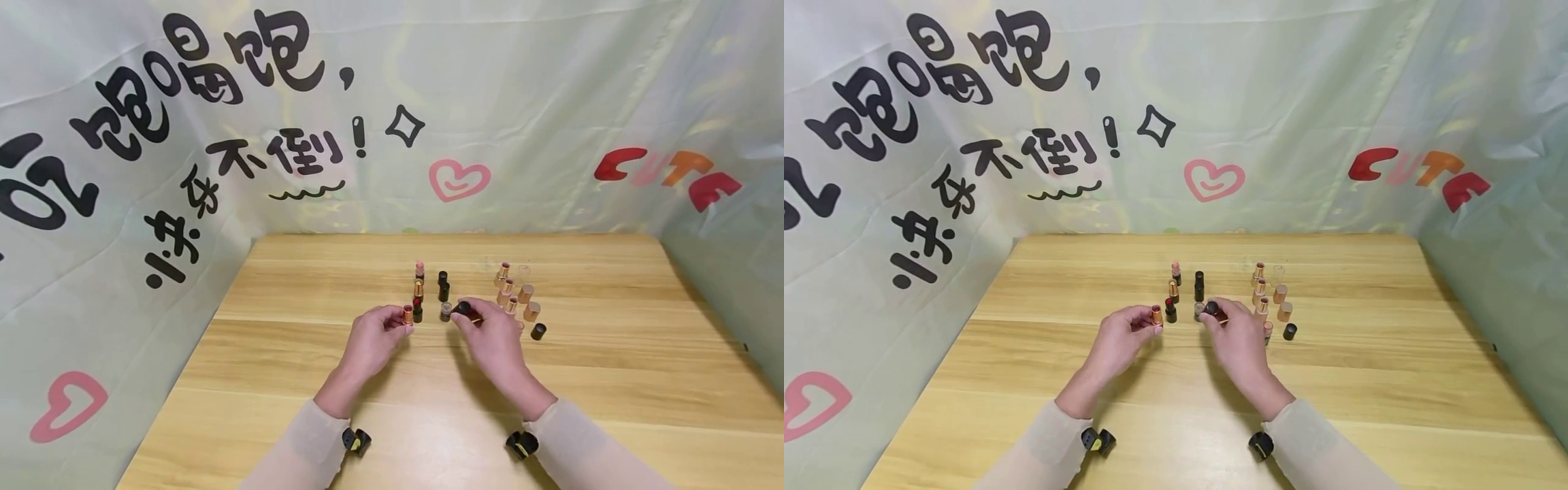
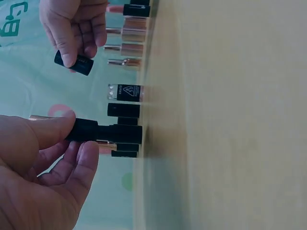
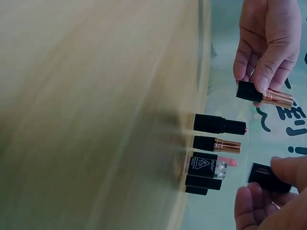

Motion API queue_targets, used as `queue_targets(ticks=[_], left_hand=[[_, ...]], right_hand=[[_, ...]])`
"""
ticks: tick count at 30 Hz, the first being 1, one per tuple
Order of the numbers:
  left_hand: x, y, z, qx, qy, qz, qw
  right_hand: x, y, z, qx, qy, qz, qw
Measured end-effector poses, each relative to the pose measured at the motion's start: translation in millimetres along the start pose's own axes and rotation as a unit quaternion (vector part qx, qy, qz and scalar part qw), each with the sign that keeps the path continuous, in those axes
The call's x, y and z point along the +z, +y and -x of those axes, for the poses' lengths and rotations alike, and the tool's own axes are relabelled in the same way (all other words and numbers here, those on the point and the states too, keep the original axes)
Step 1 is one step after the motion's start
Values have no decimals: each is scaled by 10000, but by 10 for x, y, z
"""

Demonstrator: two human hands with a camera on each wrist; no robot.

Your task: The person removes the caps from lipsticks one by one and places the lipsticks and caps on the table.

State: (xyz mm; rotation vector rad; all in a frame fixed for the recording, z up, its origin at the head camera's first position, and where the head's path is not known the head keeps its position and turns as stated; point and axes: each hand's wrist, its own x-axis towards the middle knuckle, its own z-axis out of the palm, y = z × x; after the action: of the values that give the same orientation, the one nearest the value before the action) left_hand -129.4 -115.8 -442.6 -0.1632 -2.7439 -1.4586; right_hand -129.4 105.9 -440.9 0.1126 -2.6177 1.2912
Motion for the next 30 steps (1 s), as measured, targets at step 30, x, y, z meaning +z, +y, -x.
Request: queue_targets(ticks=[30], left_hand=[[68,-81,-64,70,-746,-907,9931]], right_hand=[[105,-2,31,120,-1329,1384,9813]])
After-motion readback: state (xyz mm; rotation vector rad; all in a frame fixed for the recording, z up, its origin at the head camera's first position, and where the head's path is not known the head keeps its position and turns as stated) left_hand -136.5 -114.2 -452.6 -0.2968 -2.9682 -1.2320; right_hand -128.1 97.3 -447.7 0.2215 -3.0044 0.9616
